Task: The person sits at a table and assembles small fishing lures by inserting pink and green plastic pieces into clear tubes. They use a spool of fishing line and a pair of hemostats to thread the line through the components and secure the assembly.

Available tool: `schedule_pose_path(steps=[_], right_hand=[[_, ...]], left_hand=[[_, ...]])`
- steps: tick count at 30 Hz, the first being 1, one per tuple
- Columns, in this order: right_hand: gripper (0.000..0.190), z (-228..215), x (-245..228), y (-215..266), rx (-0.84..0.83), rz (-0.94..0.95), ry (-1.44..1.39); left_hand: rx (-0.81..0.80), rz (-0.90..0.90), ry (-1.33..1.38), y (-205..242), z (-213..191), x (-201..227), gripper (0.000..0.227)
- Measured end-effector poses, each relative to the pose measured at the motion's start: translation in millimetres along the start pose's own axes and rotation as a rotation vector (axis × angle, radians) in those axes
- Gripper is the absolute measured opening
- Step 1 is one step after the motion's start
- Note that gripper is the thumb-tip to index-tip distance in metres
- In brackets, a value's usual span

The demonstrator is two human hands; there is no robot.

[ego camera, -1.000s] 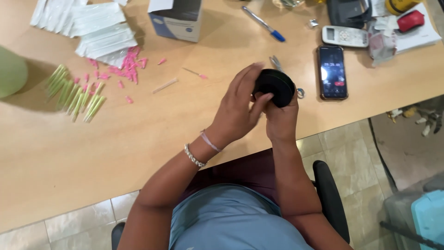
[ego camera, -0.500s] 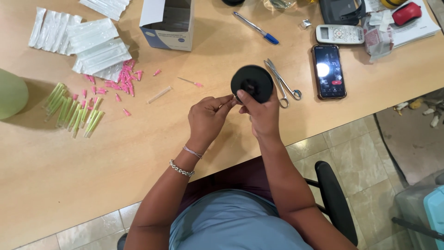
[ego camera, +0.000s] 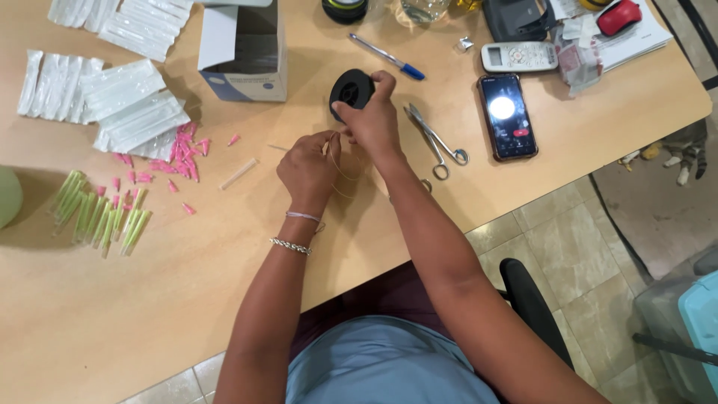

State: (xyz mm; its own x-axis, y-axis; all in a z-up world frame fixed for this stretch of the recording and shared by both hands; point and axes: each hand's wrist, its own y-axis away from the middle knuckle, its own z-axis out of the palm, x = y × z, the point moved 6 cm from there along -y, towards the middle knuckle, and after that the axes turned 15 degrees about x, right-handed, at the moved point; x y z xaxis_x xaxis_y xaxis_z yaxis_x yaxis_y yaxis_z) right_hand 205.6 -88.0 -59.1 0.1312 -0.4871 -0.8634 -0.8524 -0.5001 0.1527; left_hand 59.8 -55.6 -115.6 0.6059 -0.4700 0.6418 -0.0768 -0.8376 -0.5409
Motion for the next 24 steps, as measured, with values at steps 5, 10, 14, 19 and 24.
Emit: schedule_pose_path(steps=[5,10,14,19,24], right_hand=[[0.079,28,39,-51,0.067,-0.330,0.291],[0.086,20,24,-48,0.171,-0.462,0.606],[0.089,-7,35,-47,0.194,-0.431,0.641],[0.032,-106,113,-47,0.241,-0.425,0.789],[0.029,-147,163,-24,0.246,-0.343,0.984]], left_hand=[[0.105,0.050,-0.044,6,3,-2,0.008],[0.157,0.172,-0.083,7,0,4,0.008],[0.181,0.196,-0.097,10,4,-1,0.011],[0.210,0.228,-0.082,3,-2,5,0.014],[0.230,0.231,-0.130,4,-4,6,0.016]])
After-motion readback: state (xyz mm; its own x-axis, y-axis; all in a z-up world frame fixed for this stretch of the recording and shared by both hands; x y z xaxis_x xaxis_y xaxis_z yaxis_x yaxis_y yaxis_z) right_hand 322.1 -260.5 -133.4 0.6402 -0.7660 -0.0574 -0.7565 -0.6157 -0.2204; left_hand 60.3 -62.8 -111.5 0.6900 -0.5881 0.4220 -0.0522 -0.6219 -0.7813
